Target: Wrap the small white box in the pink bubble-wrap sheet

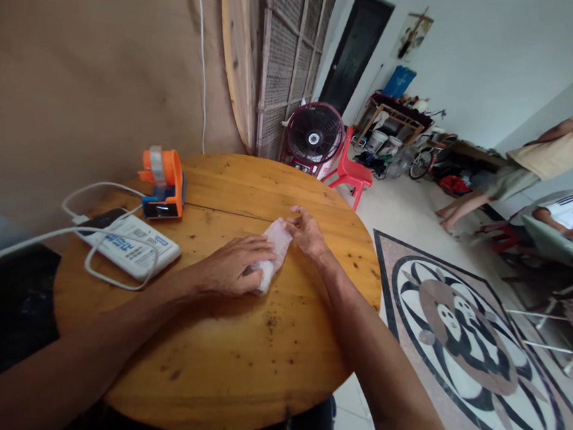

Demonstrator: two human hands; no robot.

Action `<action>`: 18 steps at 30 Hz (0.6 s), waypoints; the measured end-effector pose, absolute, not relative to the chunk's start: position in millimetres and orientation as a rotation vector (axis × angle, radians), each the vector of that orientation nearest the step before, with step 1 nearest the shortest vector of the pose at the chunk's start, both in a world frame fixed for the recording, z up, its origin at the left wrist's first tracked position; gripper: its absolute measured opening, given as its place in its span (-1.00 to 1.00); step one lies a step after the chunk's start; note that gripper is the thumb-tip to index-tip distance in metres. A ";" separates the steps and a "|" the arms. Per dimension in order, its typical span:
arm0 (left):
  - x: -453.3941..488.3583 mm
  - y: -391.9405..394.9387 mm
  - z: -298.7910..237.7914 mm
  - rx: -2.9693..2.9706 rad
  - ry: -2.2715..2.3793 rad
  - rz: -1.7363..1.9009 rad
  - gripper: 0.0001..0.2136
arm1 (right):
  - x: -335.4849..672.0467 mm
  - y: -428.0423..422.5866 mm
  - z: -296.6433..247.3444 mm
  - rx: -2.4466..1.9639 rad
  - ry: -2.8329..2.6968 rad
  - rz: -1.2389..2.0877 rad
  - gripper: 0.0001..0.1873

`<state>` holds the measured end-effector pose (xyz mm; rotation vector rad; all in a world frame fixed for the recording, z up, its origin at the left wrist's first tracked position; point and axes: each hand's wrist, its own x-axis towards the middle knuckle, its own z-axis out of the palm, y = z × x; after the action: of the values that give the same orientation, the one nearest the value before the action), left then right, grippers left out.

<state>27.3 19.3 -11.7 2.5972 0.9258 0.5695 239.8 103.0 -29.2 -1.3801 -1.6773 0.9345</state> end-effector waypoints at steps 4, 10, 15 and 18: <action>27.3 19.0 -11.4 2.606 0.924 0.544 -0.60 | 240.9 90.1 -24.3 -1.353 -1.574 1.035 -0.28; 27.5 17.6 -10.4 2.598 0.945 0.524 -0.58 | 235.6 89.4 -30.8 -1.407 -1.519 1.007 -0.31; 27.2 17.3 -10.7 2.596 0.955 0.513 -0.57 | 230.2 95.0 -33.3 -1.314 -1.387 1.087 -0.49; 27.3 18.4 -12.6 2.600 0.929 0.560 -0.60 | 228.3 94.7 -30.7 -1.266 -1.310 1.153 -0.53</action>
<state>27.3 18.4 -12.6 2.6004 0.9287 0.5603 228.3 94.7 -30.7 -1.2662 -1.3099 1.1531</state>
